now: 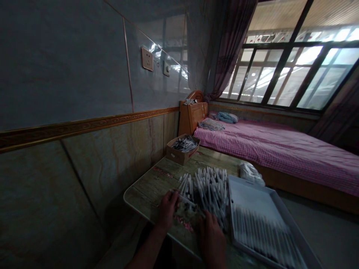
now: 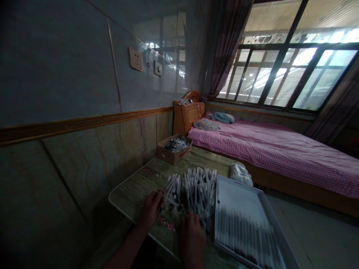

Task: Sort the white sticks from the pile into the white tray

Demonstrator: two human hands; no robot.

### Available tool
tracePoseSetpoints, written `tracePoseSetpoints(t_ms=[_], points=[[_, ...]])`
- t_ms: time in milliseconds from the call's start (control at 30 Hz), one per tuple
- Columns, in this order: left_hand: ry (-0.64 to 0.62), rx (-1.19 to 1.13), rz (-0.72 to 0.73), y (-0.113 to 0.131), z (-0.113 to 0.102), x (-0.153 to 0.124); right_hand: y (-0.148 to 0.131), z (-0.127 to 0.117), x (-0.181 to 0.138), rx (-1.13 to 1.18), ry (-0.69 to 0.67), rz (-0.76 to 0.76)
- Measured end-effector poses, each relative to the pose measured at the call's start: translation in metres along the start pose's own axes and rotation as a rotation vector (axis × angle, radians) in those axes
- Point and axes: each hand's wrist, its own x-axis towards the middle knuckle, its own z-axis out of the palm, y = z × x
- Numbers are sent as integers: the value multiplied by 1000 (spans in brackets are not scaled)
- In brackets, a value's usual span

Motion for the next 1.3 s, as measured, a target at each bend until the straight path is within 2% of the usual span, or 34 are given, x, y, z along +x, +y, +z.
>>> tracePoseSetpoints(t_ms=[100,167,300,433,533,700,833,1000,1300], points=[[86,-127,-36,0,-3,3,-6,-8,4,-59,-120,57],[97,-177,-51,1,-4,3,-9,-13,7,-90,-171,75],[78,-250,-64,4,-5,1,-14,-18,14,-108,-183,115],[115,-254,-77,4,-8,-2,-15,-17,15,-87,-177,134],[108,-191,-86,2,-8,-3,-13,-14,12,-69,-143,152],[138,-190,-95,-1,-6,-1,0,-1,5,11,30,100],[196,-254,-99,-1,-5,1,16,18,0,173,53,51],[254,-311,-96,-2,-6,4,22,28,-1,372,221,-67],[233,-323,-96,-3,-7,3,25,24,1,449,200,-125]])
